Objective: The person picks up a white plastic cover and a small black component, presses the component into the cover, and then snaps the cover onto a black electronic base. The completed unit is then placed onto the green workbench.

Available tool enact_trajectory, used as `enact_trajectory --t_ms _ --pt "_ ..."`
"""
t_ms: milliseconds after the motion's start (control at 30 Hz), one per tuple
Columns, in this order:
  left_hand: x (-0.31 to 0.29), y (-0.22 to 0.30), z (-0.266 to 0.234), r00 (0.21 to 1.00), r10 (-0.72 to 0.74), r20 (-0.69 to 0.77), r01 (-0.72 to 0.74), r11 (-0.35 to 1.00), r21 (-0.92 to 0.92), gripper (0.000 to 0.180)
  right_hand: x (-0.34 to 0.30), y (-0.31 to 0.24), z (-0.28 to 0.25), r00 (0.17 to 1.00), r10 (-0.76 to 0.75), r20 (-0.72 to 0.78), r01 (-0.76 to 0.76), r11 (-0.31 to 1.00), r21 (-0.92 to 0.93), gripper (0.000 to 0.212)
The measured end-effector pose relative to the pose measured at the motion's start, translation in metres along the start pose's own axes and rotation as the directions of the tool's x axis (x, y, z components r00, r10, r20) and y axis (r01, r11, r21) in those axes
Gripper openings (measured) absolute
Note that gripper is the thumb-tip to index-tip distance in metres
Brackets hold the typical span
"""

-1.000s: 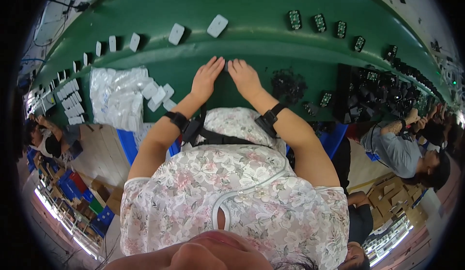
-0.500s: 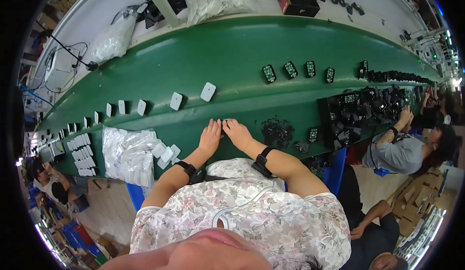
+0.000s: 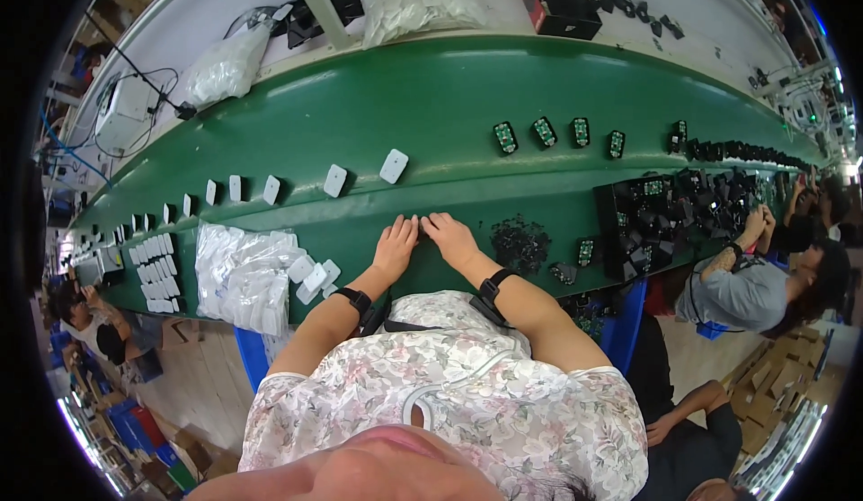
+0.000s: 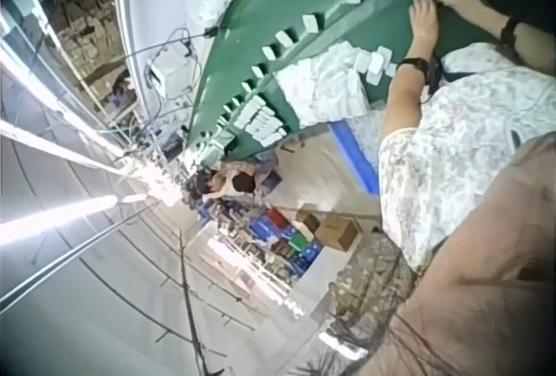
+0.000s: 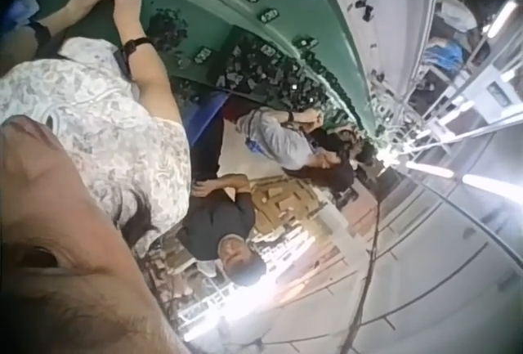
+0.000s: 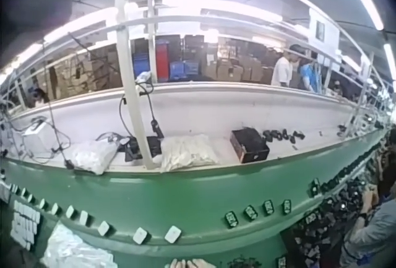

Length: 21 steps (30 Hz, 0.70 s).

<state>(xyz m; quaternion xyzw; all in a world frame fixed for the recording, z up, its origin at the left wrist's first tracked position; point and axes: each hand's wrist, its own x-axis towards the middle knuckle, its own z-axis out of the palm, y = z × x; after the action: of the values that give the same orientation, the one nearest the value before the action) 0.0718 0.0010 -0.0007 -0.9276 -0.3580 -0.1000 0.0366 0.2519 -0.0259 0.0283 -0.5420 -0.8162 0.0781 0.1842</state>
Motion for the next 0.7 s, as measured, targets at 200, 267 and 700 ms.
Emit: enact_trajectory --t_ms 200,267,700 --pt "0.018 0.003 0.008 0.985 -0.117 0.125 0.126 0.989 -0.07 0.036 0.034 0.018 -0.012 0.916 0.202 0.347 -0.29 0.93 0.225 0.036" --pt "0.031 -0.003 0.01 0.967 -0.144 0.21 0.167 0.981 -0.097 0.03 0.042 0.042 -0.007 0.824 0.232 0.517 -0.475 0.78 0.408 0.032" --pt "0.063 -0.029 -0.124 0.896 -0.288 0.339 0.283 -0.219 -0.934 0.033 0.073 -0.024 -0.117 0.912 0.378 0.158 -0.345 0.499 0.795 0.03"
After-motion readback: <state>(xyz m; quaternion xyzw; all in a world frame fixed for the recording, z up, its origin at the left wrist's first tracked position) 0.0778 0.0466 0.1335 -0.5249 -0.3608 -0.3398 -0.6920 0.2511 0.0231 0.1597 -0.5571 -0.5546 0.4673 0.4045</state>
